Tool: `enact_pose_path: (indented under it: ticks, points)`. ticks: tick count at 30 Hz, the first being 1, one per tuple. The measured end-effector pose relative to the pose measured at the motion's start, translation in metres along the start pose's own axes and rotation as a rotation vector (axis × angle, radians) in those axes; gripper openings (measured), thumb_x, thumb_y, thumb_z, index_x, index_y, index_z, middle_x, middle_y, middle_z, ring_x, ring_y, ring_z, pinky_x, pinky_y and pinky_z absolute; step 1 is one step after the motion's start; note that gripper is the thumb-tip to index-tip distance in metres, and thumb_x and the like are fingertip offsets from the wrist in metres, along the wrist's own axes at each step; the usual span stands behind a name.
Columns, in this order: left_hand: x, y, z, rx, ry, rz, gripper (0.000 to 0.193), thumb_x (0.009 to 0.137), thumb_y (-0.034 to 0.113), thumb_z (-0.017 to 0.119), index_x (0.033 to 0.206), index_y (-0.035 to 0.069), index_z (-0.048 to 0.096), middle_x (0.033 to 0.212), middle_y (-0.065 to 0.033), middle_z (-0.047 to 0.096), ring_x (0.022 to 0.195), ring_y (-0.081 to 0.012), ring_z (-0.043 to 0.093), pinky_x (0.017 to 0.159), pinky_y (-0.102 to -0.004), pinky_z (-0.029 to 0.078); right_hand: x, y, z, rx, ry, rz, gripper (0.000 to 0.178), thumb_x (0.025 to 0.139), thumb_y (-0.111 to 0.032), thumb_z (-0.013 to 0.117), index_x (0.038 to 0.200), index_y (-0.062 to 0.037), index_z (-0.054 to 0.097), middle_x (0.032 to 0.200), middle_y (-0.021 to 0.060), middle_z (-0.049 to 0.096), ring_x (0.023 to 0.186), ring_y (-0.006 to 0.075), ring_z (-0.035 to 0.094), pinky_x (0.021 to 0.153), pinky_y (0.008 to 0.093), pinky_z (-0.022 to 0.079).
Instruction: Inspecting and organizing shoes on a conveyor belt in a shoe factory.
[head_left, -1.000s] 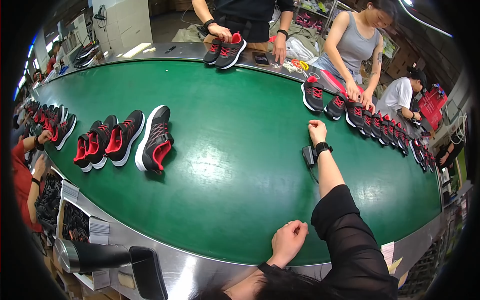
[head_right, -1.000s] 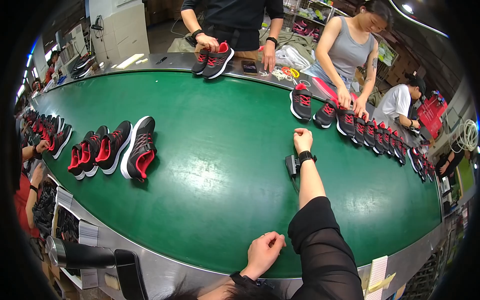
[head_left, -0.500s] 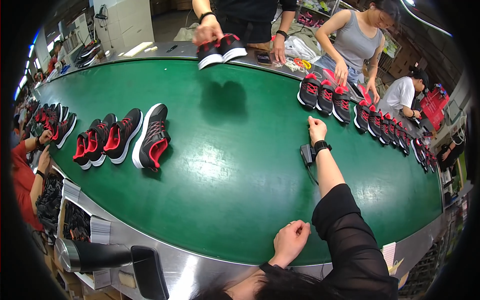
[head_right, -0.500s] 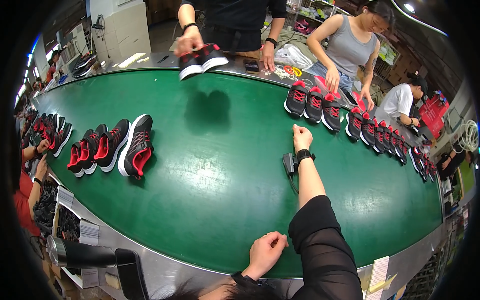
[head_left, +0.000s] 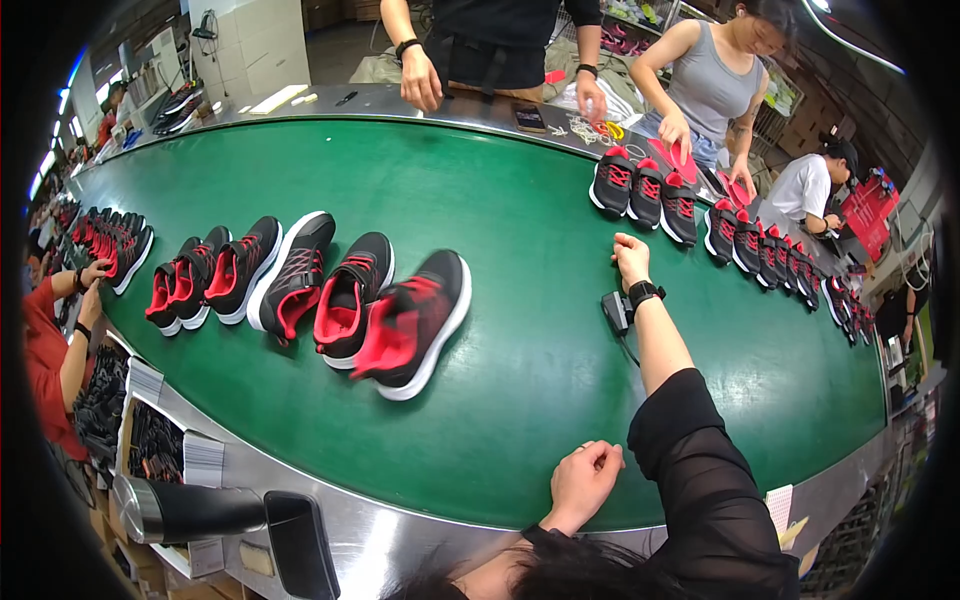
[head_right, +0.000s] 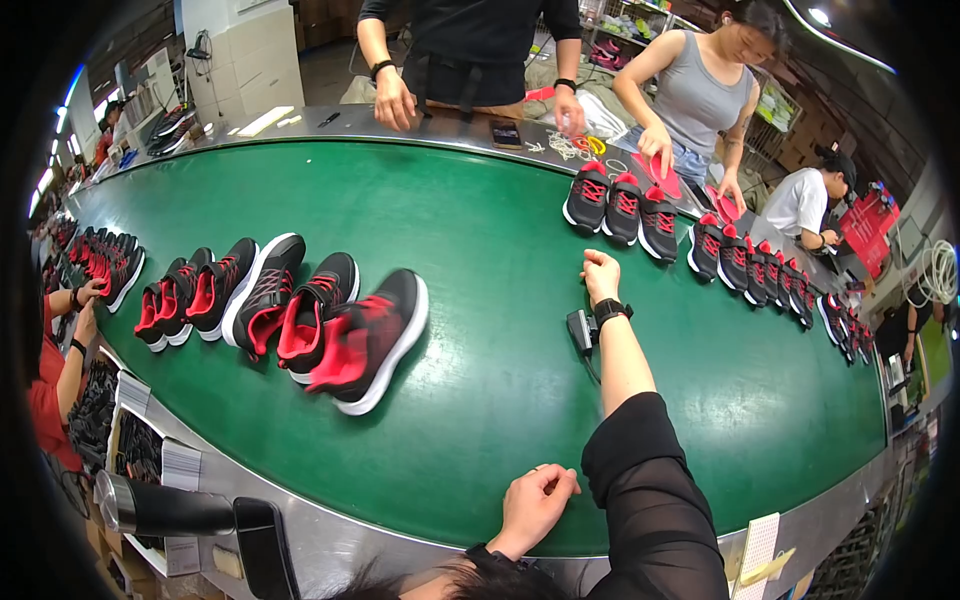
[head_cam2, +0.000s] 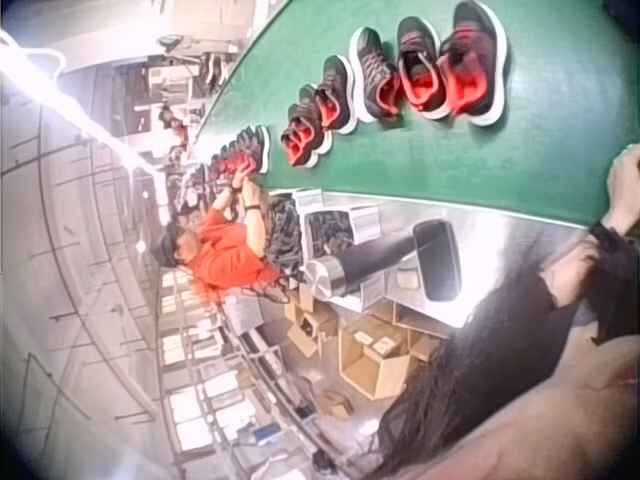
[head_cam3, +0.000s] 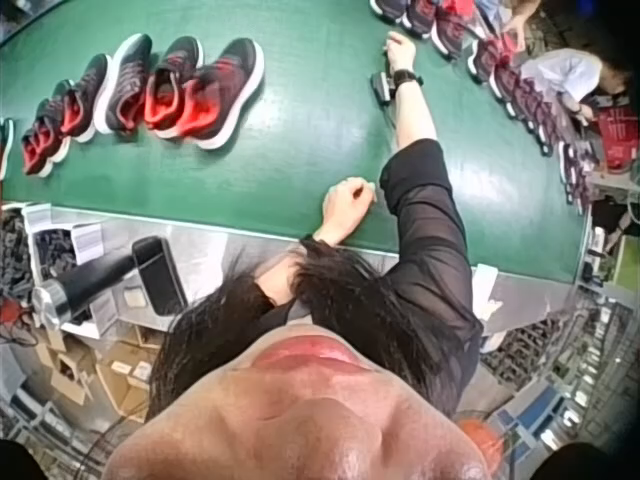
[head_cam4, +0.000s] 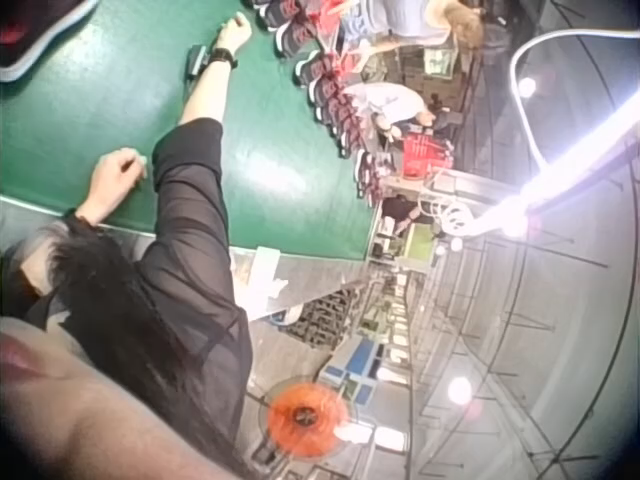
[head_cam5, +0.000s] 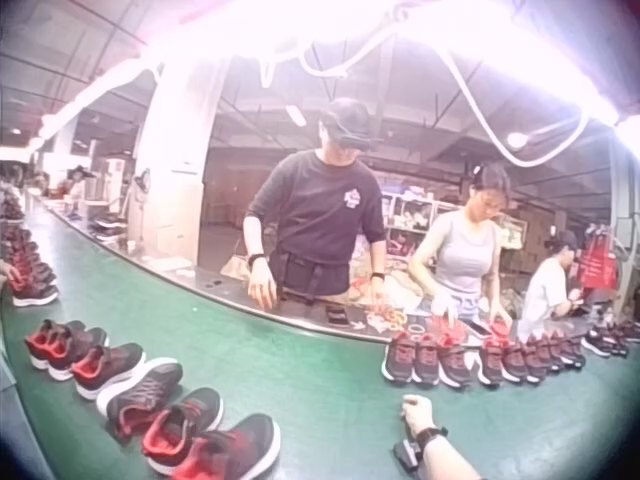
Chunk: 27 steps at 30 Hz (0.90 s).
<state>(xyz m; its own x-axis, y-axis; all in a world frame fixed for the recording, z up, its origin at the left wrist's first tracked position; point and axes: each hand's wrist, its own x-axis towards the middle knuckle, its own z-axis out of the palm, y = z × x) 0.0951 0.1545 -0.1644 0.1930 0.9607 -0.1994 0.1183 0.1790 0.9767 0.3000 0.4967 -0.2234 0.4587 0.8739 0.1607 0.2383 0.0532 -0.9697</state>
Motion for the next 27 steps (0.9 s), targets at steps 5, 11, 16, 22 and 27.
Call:
enact_pose_path:
  ticks: [5,11,16,22,27]
  points:
    - [-0.001,0.002,0.001,0.000,0.015,0.020,0.031,0.088,0.032,0.054,0.072,0.008,0.065,0.067,-0.0029,0.058,0.055,-0.0149,0.052,0.054,-0.0283,0.040,-0.007,-0.009,-0.001,0.102,-0.080,0.073,0.019,0.082,-0.004,0.056,0.098,0.0020,0.066,0.088,0.0050,0.064,0.067,0.0099,0.054,0.063,0.0220,0.047]
    - [-0.001,0.003,0.000,-0.005,0.014,0.022,0.031,0.088,0.032,0.054,0.071,0.008,0.065,0.067,-0.0031,0.058,0.055,-0.0155,0.053,0.054,-0.0285,0.040,-0.008,-0.014,0.001,0.269,-0.082,0.170,0.013,0.086,-0.014,0.061,0.088,-0.0027,0.069,0.087,0.0023,0.064,0.070,0.0076,0.052,0.063,0.0200,0.044]
    - [-0.001,0.003,0.004,0.009,0.003,0.028,0.030,0.088,0.031,0.054,0.072,0.008,0.065,0.067,-0.0033,0.059,0.056,-0.0153,0.054,0.054,-0.0281,0.041,-0.010,-0.010,0.003,0.276,-0.085,0.014,0.024,0.090,-0.025,0.059,0.098,-0.0022,0.060,0.085,0.0031,0.062,0.074,0.0086,0.054,0.065,0.0193,0.043]
    - [0.000,-0.001,0.009,-0.024,-0.003,0.001,0.028,0.088,0.029,0.055,0.076,0.007,0.065,0.069,-0.0034,0.062,0.058,-0.0143,0.057,0.056,-0.0271,0.043,-0.013,-0.018,0.007,0.378,-0.174,0.159,0.019,0.094,-0.017,0.051,0.101,-0.0009,0.057,0.086,0.0079,0.064,0.067,0.0080,0.056,0.061,0.0186,0.046]
    - [0.001,-0.004,0.015,-0.062,-0.005,0.016,0.024,0.088,0.024,0.055,0.077,0.003,0.064,0.069,-0.0045,0.062,0.056,-0.0115,0.057,0.053,-0.0249,0.043,-0.007,-0.009,0.002,0.455,-0.135,0.141,0.019,0.095,-0.015,0.048,0.103,-0.0001,0.057,0.088,0.0088,0.063,0.070,0.0080,0.056,0.063,0.0184,0.046]
